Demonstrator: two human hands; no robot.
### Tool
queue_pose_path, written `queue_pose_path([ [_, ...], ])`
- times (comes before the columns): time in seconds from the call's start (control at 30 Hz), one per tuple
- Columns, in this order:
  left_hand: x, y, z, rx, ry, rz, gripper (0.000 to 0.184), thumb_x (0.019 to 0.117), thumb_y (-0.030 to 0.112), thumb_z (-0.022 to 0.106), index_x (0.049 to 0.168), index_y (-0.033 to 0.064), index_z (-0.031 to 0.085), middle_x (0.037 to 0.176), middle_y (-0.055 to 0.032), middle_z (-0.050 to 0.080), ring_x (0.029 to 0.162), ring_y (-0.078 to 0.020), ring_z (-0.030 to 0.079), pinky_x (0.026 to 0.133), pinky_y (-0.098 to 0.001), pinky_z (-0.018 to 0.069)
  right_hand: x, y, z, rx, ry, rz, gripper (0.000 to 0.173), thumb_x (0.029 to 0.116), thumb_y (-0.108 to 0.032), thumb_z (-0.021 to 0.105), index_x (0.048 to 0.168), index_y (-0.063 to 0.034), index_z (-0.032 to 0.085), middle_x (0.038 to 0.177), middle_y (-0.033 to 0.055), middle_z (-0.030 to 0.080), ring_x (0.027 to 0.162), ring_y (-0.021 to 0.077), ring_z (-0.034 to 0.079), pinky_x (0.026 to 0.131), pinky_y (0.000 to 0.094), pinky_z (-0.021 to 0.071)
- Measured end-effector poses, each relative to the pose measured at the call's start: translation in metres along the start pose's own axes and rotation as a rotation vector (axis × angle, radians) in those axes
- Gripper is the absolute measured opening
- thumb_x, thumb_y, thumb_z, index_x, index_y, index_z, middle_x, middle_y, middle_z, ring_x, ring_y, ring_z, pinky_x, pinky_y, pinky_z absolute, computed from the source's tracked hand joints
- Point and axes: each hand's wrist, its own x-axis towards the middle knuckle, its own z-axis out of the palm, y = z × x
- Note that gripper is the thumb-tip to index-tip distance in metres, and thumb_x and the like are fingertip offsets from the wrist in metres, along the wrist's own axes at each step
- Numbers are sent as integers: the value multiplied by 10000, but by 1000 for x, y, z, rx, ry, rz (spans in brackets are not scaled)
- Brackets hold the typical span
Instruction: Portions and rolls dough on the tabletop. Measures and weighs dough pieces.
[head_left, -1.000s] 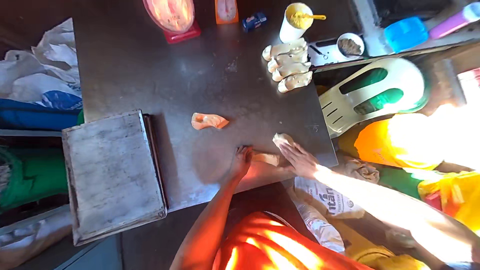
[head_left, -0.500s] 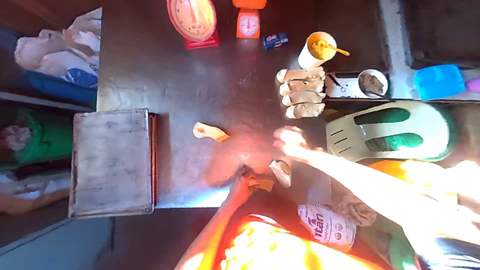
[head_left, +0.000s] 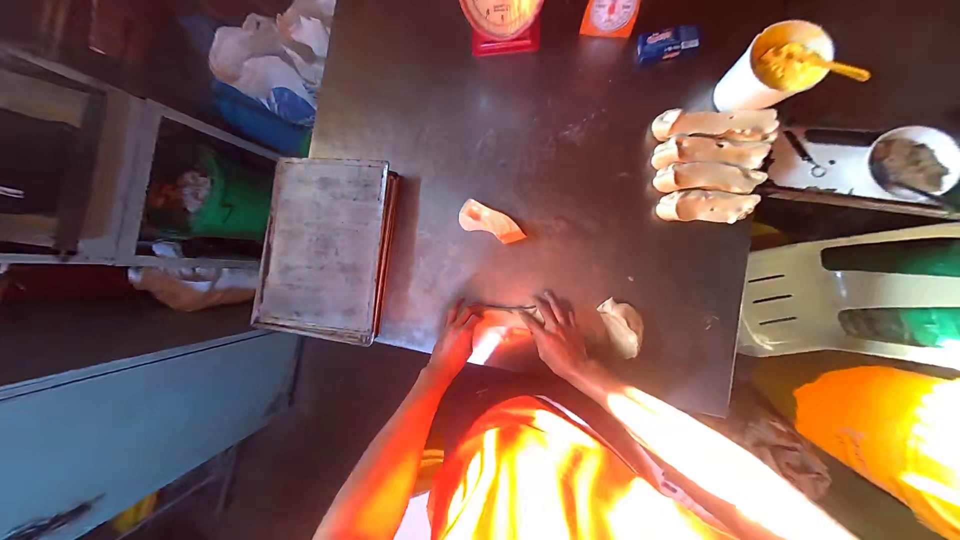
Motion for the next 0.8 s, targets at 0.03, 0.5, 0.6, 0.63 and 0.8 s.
queue_pose_path([
  [0.03, -4, -1, 2, 5, 10, -19, 318, 954, 37, 544, 1215, 118, 706, 1548, -87, 493, 1482, -332, 377, 1188, -492, 375, -4, -10, 3, 24, 64, -2, 411, 991, -193, 548, 1390, -241, 635, 1539, 121, 506, 1497, 377, 348, 1201, 641, 278],
  [0.5, 144, -23, 46, 232, 334, 185, 719, 1077, 542, 198, 1623, 78, 267, 1710, -98, 189, 1594, -277, 73, 1281, -584, 75, 107, -9, 55, -254, 160, 358, 720, 1047, -486, 316, 1598, -22, 299, 1706, 202, 98, 1587, 349, 42, 1268, 608, 69],
  [0.6, 75, -23, 58, 227, 93, 337, 662, 1083, 539, 203, 1631, 177, 286, 1713, 8, 197, 1590, -195, 112, 1297, -507, 152, 49, -38, 64, -200, 102, 246, 651, 1036, -406, 313, 1569, -38, 387, 1695, 130, 221, 1580, 276, 157, 1287, 526, 149],
  [0.63, 44, -20, 63, 228, 45, 317, 624, 1086, 525, 218, 1622, 220, 320, 1697, 32, 249, 1578, -204, 176, 1279, -516, 196, 25, -50, 67, -185, 91, 227, 628, 1021, -389, 365, 1544, -49, 438, 1662, 135, 311, 1557, 283, 241, 1274, 526, 191],
  [0.8, -41, 0, 83, 220, 110, 104, 592, 1077, 482, 191, 1610, 279, 350, 1701, -23, 240, 1576, -349, 151, 1252, -636, 135, -28, -97, 97, -104, 219, 220, 530, 1044, -191, 369, 1540, -17, 433, 1629, 202, 347, 1540, 343, 277, 1265, 565, 224],
])
